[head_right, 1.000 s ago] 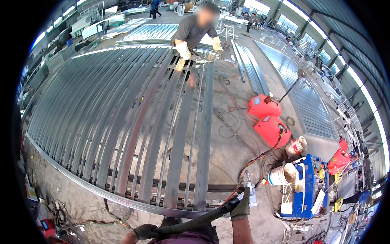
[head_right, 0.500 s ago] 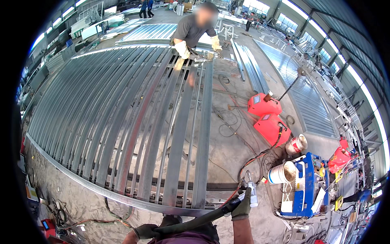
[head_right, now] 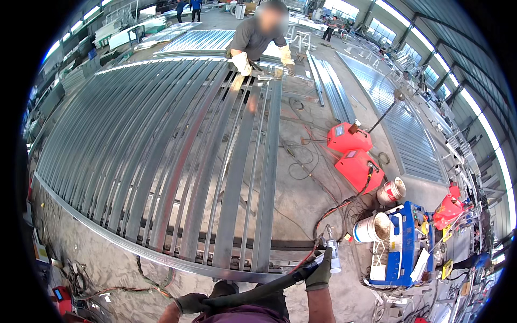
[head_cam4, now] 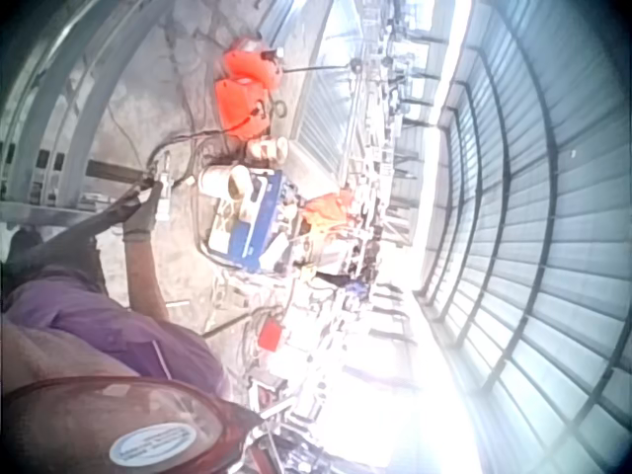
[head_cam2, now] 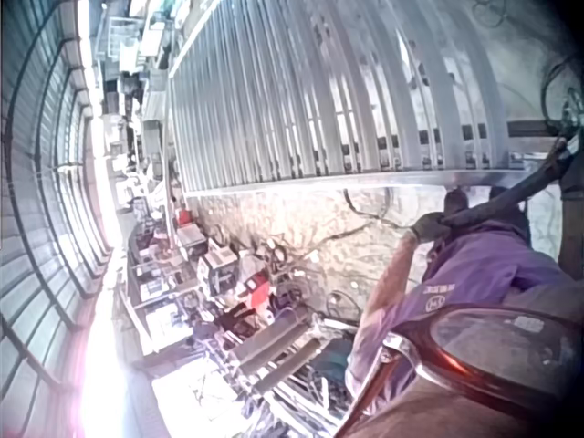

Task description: The person welds a large metal frame structure using a handheld welding torch. They repeatedly position the torch at various joints, activate the arc to weld, and move along the frame to complete multiple welds.

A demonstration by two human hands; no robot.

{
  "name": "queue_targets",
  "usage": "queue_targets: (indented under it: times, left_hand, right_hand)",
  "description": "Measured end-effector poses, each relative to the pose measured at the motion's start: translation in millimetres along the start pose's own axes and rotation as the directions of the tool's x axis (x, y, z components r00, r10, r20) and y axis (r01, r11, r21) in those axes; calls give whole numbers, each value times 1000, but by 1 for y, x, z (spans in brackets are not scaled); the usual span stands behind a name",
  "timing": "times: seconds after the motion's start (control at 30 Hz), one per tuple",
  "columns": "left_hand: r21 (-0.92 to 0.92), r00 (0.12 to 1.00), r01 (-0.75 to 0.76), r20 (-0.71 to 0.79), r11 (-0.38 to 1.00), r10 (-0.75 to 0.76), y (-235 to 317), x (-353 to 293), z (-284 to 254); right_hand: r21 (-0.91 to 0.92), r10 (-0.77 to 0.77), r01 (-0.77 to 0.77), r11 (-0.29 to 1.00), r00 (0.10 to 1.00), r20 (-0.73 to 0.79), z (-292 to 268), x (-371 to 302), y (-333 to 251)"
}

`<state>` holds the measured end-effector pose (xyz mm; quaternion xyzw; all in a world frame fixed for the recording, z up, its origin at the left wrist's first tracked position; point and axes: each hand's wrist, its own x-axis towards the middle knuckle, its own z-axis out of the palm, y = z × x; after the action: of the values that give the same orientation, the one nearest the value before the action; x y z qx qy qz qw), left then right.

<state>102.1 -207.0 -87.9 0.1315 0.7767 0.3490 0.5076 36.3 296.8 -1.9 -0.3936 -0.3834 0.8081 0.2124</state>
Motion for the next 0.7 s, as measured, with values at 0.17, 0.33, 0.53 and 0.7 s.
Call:
queue_targets:
  times: [0.17, 0.33, 0.53, 0.7]
  left_hand:
    - [-2, 998, -38, -48, 999, 38, 0, 1, 8]
    - [-34, 999, -19, -28, 999, 18, 3, 7, 17]
    - [-84, 1000, -2, 20, 996, 4, 6, 24, 52]
    - [-246, 996, -66, 41, 967, 78, 56, 38, 92]
  right_hand:
    - [18, -13, 12, 1000, 999, 29, 10, -4, -6]
    - [-131, -66, 82, 988, 991, 117, 7, -12, -22]
    - [-267, -35, 31, 963, 999, -9, 5, -18, -47]
    - [-310, 28, -19, 950, 999, 24, -3, -2, -86]
